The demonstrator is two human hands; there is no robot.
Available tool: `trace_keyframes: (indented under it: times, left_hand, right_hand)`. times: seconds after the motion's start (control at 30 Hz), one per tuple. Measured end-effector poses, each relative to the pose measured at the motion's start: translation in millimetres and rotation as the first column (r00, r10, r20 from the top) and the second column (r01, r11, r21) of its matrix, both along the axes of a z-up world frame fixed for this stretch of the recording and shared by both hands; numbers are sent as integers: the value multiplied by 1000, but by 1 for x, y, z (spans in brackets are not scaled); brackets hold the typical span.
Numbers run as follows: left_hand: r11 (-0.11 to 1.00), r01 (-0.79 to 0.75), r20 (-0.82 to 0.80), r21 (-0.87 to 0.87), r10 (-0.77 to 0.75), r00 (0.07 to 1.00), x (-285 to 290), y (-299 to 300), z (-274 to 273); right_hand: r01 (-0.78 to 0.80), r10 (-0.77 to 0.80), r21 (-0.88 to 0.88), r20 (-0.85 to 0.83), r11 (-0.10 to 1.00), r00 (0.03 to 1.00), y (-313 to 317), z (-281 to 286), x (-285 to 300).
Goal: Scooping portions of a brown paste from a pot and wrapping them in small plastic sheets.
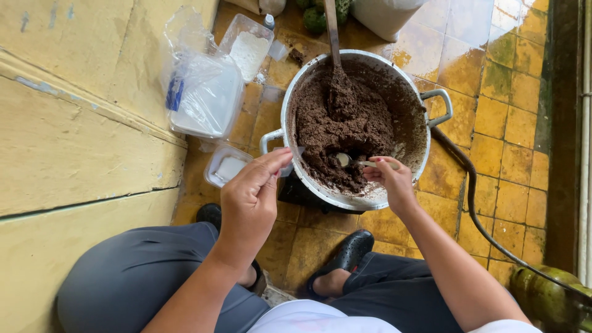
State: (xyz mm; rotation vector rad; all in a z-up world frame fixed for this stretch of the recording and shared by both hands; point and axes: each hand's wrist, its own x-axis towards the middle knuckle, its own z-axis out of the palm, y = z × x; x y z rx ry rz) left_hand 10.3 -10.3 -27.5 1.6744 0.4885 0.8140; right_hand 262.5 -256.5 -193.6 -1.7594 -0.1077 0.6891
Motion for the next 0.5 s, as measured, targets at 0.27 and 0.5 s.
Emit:
trace_keyframes:
  times: [0.27, 0.5]
  left_hand:
    - [1000, 0, -4, -18, 0, 1000, 0, -1, -4]
    - [996, 2, 31, -89, 1, 1000, 4, -1, -20]
  right_hand:
    - [49, -46, 44, -77, 998, 996, -8, 0, 9]
    - [68, -57, 82, -132, 994, 990, -17, 2, 20]
